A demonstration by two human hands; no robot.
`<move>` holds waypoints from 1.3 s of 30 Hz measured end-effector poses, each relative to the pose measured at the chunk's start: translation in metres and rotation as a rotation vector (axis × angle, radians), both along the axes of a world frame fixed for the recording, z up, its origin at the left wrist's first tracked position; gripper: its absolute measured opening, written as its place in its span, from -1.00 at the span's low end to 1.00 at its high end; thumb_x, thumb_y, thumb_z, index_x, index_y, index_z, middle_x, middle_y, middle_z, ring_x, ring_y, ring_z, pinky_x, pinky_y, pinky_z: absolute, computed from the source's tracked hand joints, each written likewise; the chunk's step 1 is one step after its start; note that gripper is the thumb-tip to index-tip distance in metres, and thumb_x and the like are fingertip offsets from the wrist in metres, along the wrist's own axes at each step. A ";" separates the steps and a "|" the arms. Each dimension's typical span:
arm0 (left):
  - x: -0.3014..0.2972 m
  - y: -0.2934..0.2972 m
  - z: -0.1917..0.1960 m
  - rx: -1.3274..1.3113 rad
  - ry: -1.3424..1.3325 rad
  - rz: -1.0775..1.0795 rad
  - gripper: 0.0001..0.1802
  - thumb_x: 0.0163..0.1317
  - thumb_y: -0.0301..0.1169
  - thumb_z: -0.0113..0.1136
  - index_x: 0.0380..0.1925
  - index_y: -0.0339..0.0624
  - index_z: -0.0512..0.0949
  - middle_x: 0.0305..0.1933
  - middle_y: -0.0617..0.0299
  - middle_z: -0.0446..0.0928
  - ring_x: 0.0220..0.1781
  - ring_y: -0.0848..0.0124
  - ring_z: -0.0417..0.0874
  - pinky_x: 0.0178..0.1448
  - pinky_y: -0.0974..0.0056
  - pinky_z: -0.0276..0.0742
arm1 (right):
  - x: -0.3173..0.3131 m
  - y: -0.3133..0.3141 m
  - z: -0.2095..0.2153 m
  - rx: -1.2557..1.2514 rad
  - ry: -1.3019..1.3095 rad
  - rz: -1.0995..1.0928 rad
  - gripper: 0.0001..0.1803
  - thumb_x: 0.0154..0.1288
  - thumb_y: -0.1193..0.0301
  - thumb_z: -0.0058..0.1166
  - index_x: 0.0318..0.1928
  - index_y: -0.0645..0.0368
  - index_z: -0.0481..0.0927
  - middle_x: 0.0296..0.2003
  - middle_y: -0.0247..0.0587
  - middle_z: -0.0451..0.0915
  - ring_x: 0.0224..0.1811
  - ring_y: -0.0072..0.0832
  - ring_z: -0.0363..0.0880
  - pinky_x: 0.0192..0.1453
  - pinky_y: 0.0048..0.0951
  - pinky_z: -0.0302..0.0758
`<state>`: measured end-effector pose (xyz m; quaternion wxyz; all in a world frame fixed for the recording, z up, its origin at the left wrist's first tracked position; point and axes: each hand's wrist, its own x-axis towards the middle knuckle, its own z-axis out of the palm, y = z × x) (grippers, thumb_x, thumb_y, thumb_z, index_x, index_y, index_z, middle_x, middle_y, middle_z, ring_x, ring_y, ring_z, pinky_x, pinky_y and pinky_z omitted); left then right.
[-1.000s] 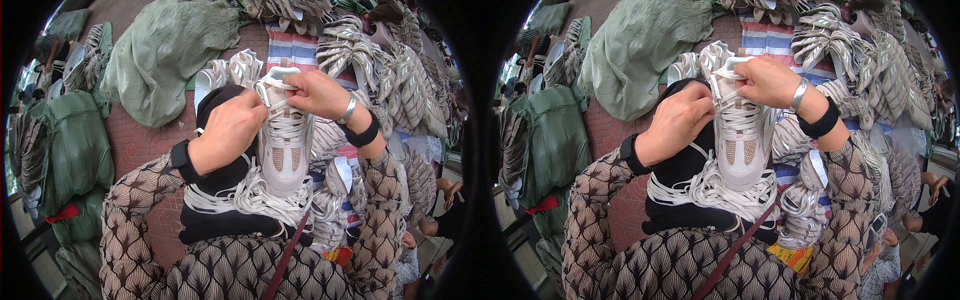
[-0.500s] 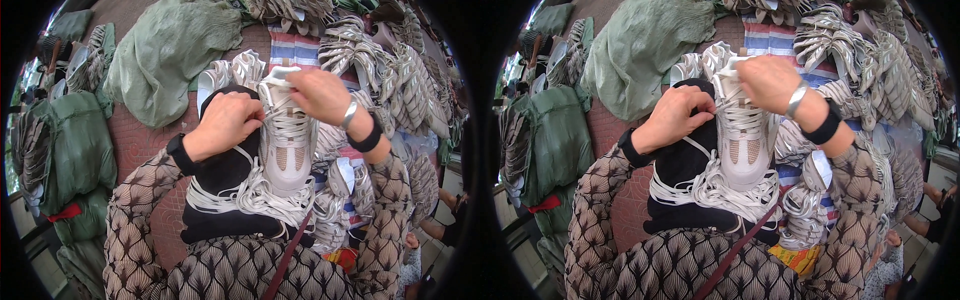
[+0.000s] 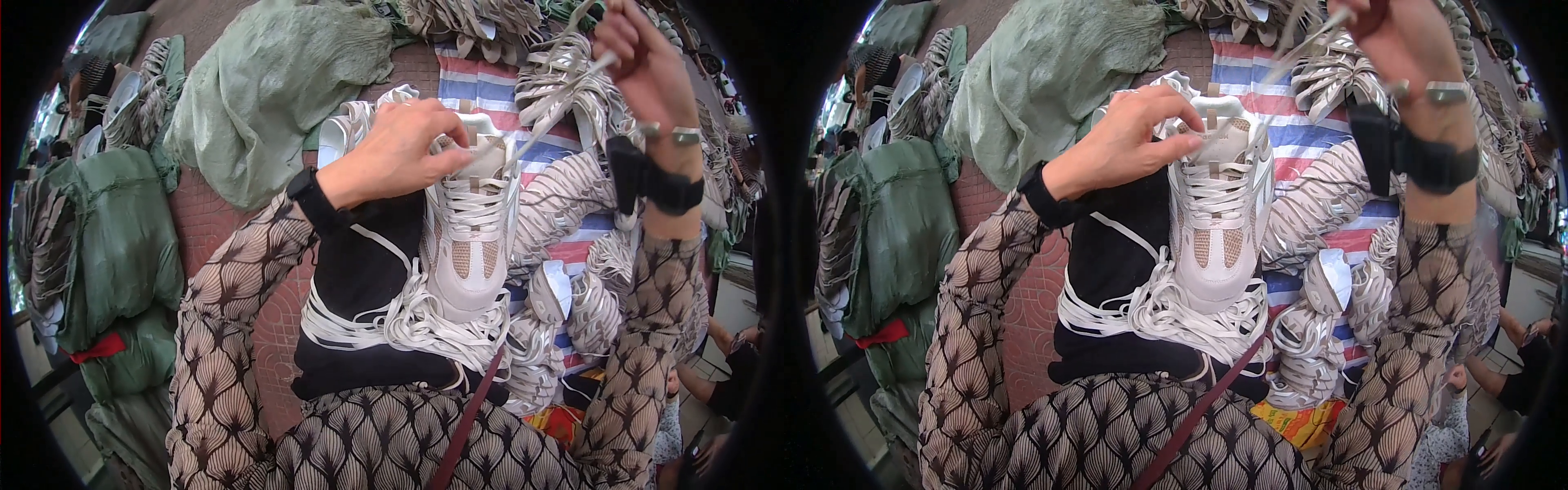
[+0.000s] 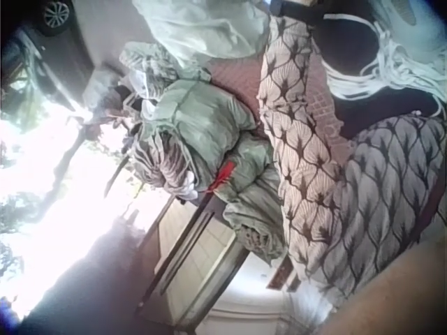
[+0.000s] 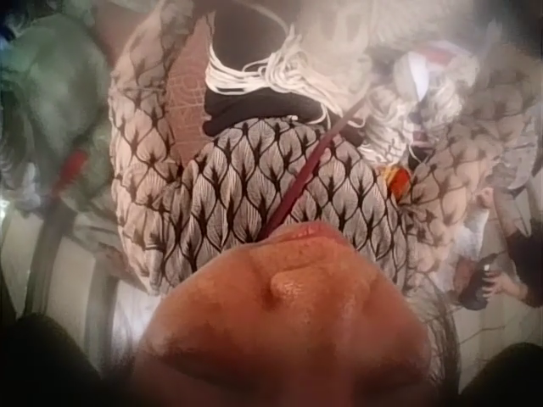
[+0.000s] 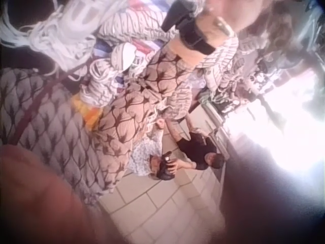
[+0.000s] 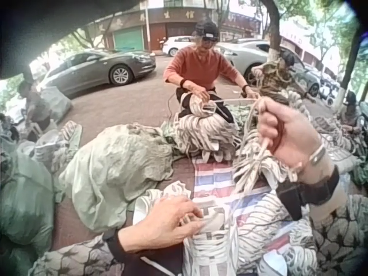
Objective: Lacing up white sneakers and tying the laces in a production or finishing setting.
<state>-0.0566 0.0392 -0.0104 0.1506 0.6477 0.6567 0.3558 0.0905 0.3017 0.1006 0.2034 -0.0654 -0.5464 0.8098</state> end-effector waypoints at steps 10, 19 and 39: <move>0.011 0.027 0.018 -0.142 -0.603 -0.366 -0.64 0.36 -0.10 0.03 -0.21 -0.11 0.67 0.17 0.08 0.48 0.25 0.23 0.43 0.28 0.14 0.30 | -0.059 -0.060 0.028 0.038 -0.188 -0.220 -0.77 0.49 0.30 -0.17 -0.16 0.18 0.50 -0.48 -0.46 0.52 -0.39 -0.59 0.55 -0.30 -0.57 0.53; -0.036 0.041 0.050 0.219 -1.328 -0.132 -0.64 0.42 -0.28 -0.12 -0.29 -0.31 0.60 -0.27 0.09 0.61 -0.20 0.30 0.64 -0.06 0.21 0.59 | -0.032 -0.062 0.017 1.363 -0.321 0.080 -0.74 0.43 0.31 -0.12 -0.17 0.22 0.56 -0.48 -0.40 0.51 -0.59 -0.67 0.39 -0.54 -0.65 0.33; -0.121 -0.072 0.001 -0.278 0.573 0.159 -0.77 0.26 -0.28 0.08 -0.46 -0.20 0.45 -0.54 -0.02 0.48 -0.40 -0.03 0.53 -0.31 -0.03 0.40 | 0.088 -0.029 -0.080 -0.400 0.081 -0.099 -0.79 0.44 0.33 -0.07 -0.08 0.17 0.53 -0.28 -0.37 0.52 -0.17 -0.52 0.41 -0.13 -0.48 0.32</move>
